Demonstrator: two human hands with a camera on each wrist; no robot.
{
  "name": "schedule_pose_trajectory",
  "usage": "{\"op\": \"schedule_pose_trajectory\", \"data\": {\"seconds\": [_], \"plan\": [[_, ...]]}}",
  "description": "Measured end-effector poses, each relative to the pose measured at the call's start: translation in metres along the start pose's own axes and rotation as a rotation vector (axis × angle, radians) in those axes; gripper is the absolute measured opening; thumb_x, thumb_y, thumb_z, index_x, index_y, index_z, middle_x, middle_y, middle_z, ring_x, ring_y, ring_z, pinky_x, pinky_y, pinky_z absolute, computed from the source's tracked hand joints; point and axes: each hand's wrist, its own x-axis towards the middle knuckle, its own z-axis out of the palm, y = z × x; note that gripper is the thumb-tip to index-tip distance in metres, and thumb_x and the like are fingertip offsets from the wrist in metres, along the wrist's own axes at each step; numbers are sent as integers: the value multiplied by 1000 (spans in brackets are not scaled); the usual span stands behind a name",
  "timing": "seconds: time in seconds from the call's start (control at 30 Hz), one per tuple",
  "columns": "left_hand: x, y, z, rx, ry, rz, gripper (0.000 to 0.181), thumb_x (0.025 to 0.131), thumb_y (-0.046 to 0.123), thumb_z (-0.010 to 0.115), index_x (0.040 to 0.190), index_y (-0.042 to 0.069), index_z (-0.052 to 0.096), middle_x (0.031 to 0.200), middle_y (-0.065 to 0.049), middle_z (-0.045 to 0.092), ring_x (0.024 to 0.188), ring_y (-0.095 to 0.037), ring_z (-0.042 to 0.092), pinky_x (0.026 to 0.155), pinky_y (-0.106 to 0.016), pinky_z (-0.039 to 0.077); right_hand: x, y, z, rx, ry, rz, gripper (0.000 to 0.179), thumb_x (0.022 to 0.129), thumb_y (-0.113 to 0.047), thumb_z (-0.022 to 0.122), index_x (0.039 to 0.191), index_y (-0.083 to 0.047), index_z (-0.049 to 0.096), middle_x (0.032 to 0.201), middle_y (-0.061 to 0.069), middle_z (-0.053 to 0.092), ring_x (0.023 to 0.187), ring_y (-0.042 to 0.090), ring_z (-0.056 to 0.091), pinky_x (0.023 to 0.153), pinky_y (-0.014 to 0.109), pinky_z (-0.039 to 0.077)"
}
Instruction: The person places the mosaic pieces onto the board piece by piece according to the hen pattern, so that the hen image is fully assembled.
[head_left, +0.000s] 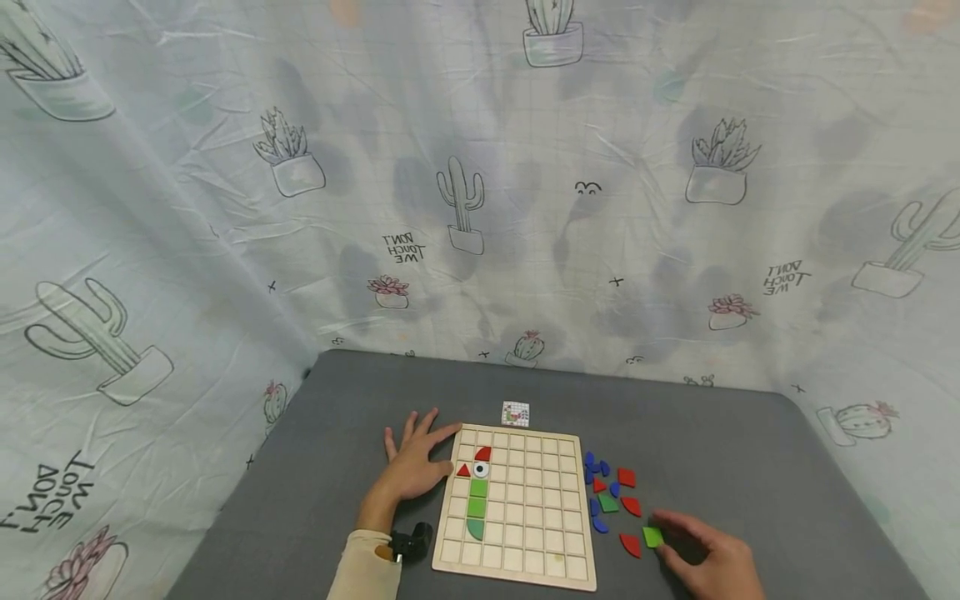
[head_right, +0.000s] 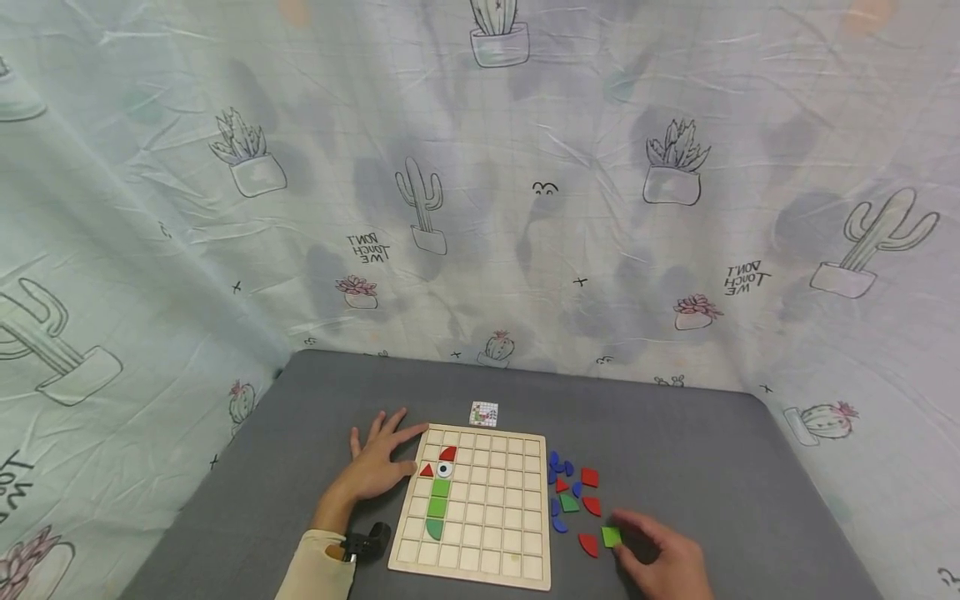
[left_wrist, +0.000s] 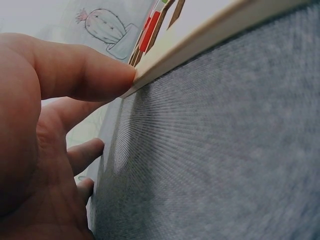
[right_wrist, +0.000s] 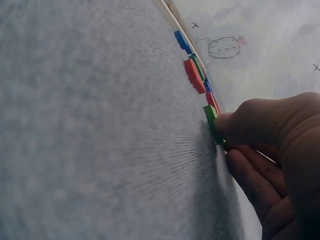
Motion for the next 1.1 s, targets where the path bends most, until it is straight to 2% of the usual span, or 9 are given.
{"op": "schedule_pose_trajectory", "data": {"seconds": [0.07, 0.2, 0.33, 0.43, 0.53, 0.67, 0.77, 0.97, 1.1], "plan": [[0, 0, 0, 4, 2, -2, 66, 89, 12, 74, 154, 22, 66, 179, -21, 30, 169, -53, 5, 124, -79, -19, 1, 1, 1, -18, -9, -10, 40, 74, -11, 98, 111, -18, 86, 103, -6, 85, 87, 2, 78, 79, 29, 65], [0, -1, 0, 6, 4, -2, 66, 90, 12, 74, 154, 23, 66, 179, -21, 30, 169, -53, 6, 125, -79, -18, -2, 5, 3, -32, 63, -85, 41, 68, -8, 101, 103, -21, 86, 95, -9, 84, 82, -2, 76, 73, 28, 64], [0, -1, 1, 10, 5, -3, 65, 90, 13, 75, 154, 23, 67, 179, -21, 31, 169, -53, 6, 125, -79, -18, -6, 6, 4, -30, 121, -112, 40, 66, -6, 102, 100, -21, 86, 90, -9, 83, 77, -5, 74, 68, 18, 59], [1, -1, 1, 14, 8, -2, 65, 90, 13, 75, 154, 23, 67, 179, -21, 31, 168, -53, 6, 125, -79, -18, -7, 2, 4, -26, 154, -116, 41, 65, -5, 102, 100, -21, 86, 90, -10, 83, 77, -6, 73, 68, 10, 55], [0, -1, 1, 10, 8, -2, 65, 90, 12, 74, 154, 23, 67, 179, -21, 31, 169, -53, 6, 125, -79, -18, -7, -9, 4, 18, 157, -132, 42, 66, -3, 101, 101, -20, 85, 93, -8, 84, 79, -3, 75, 69, 10, 57], [0, -2, 1, 0, 5, -3, 65, 89, 12, 74, 154, 22, 67, 179, -21, 30, 169, -53, 5, 124, -79, -19, -4, -29, 10, 113, 125, -157, 41, 69, -1, 100, 103, -17, 85, 97, -6, 84, 83, -1, 77, 71, 21, 64], [-1, -3, 1, -4, 2, -4, 66, 89, 12, 74, 154, 22, 67, 179, -21, 30, 169, -53, 5, 124, -79, -19, -2, -42, 18, 193, 91, -180, 39, 71, 0, 99, 103, -18, 85, 97, -8, 84, 84, -1, 77, 71, 24, 65], [-1, -2, 1, -7, 3, -7, 66, 89, 12, 74, 154, 22, 66, 179, -21, 30, 169, -53, 5, 124, -78, -19, 1, -66, 38, 351, -44, -213, 34, 78, -2, 96, 106, -17, 85, 100, -7, 84, 89, 5, 80, 72, 25, 67], [-1, -1, 1, -6, 11, -3, 66, 89, 12, 74, 154, 21, 67, 179, -22, 31, 169, -53, 6, 124, -79, -19, 3, -81, 50, 408, -117, -284, 28, 85, -11, 93, 111, -16, 85, 105, -3, 84, 91, 7, 81, 75, 28, 67]]}}
